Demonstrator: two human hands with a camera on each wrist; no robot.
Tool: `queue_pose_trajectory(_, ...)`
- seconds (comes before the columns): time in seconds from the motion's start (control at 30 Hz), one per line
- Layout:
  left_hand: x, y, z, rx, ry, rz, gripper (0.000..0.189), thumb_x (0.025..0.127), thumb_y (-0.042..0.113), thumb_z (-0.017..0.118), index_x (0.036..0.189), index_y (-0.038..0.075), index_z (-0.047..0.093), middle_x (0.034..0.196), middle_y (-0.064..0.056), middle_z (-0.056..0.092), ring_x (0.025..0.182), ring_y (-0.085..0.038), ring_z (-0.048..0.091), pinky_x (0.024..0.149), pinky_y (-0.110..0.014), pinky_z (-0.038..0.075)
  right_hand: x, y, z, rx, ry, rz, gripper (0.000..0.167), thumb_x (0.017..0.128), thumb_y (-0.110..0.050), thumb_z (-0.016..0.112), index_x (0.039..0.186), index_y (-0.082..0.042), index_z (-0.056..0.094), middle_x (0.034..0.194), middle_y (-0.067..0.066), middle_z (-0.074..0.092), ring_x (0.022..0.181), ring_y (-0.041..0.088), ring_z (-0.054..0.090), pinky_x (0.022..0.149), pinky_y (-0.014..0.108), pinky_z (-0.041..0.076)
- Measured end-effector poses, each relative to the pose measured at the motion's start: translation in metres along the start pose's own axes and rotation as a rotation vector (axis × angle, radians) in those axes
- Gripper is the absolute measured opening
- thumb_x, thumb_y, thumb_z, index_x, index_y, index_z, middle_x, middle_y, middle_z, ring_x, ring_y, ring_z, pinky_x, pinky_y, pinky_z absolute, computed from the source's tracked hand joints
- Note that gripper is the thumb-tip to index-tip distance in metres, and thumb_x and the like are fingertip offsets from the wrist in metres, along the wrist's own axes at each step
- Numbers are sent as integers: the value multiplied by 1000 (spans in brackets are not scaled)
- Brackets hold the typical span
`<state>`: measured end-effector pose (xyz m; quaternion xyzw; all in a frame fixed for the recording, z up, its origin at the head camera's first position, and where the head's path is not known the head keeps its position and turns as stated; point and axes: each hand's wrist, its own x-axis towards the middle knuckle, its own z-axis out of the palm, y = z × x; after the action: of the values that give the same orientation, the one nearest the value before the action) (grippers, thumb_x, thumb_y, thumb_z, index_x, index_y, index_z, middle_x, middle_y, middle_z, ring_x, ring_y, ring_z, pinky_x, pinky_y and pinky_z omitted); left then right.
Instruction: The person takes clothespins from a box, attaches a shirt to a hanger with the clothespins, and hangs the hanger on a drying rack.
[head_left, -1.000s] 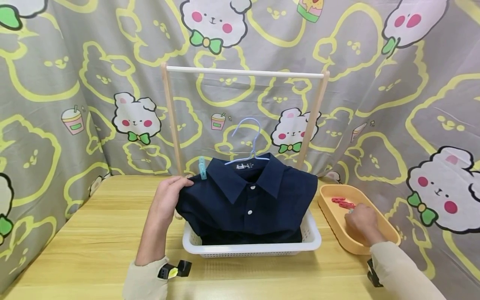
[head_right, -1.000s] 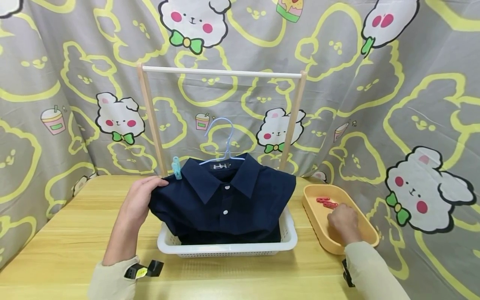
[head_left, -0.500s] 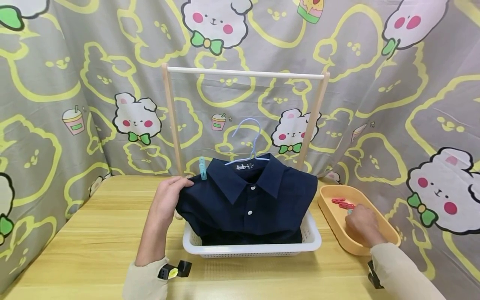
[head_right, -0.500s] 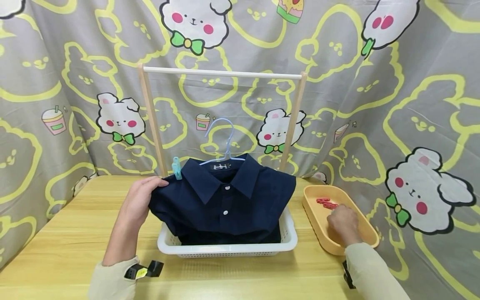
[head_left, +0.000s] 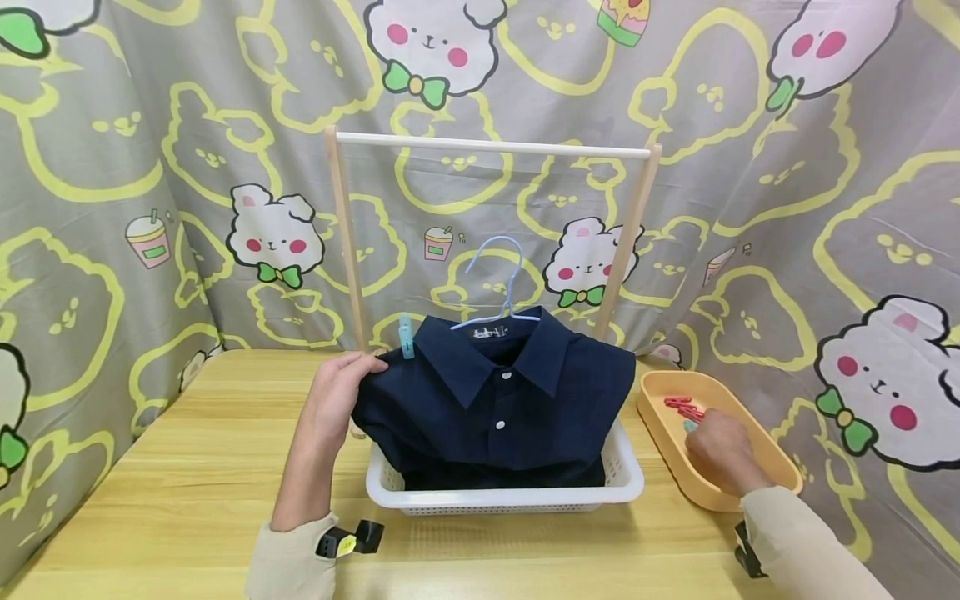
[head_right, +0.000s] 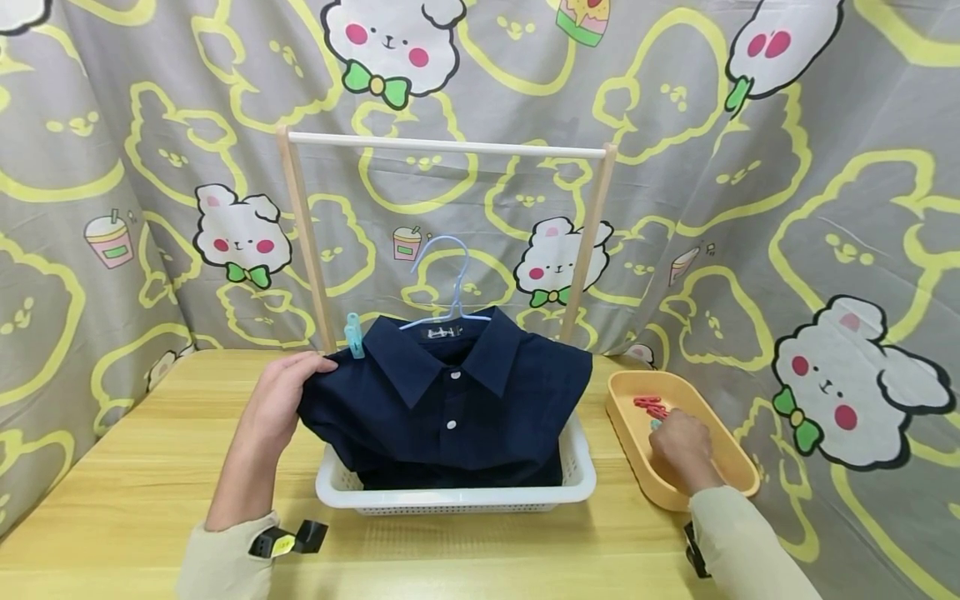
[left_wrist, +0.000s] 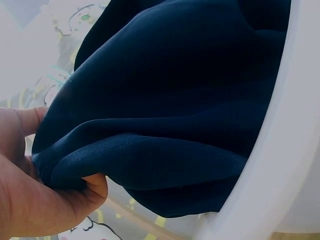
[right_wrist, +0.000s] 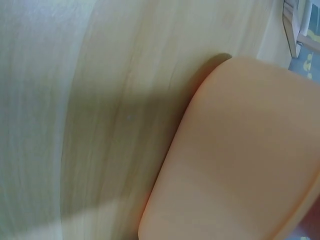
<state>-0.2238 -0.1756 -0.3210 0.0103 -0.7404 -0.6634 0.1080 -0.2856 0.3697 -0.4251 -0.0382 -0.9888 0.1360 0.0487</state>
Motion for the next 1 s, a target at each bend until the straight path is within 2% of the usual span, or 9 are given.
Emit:
queue_pose_trajectory(0.13,0,1,0,-1,0,-10,24,97,15,58,98,-5,71,106,-11,64,109,-25,51,101,-34,41,1,-2,0,-9,7,-18,14,76,-11,58,67,-2,54,66,12,55,63,30,53,58,45,45)
queue_pose_trajectory(0.33,0,1,0,-6,-3,-15,27,98,14,57,103,-8,70,117,-18,61,114,-26,50,104,-35,39,0,-5,-2,-48,-45,-36,19,74,-10,58,57,-7,51,63,10,54,61,27,53,56,42,45)
queue_pose_trajectory(0.67,-1,2,-1,1,-8,-10,28,98,15,57,105,-8,71,117,-17,62,115,-26,50,104,-36,39,-2,-5,0,-29,-14,-47,17,75,-12,59,61,-3,55,65,13,58,62,30,55,57,44,45)
queue_pose_trajectory(0.83,-1,3,-1,-3,-6,-14,27,99,16,57,104,-7,71,115,-15,62,114,-25,50,103,-34,40,-2,-5,-1,6,-15,-11,19,81,-14,56,67,-1,56,68,14,58,65,31,56,60,45,46)
queue_pose_trajectory(1.0,-2,4,-1,-1,-9,-13,27,99,17,58,106,-5,72,114,-12,64,114,-24,50,101,-32,41,2,-4,-7,41,19,33,18,79,-14,56,76,4,56,72,17,58,67,31,55,59,44,45)
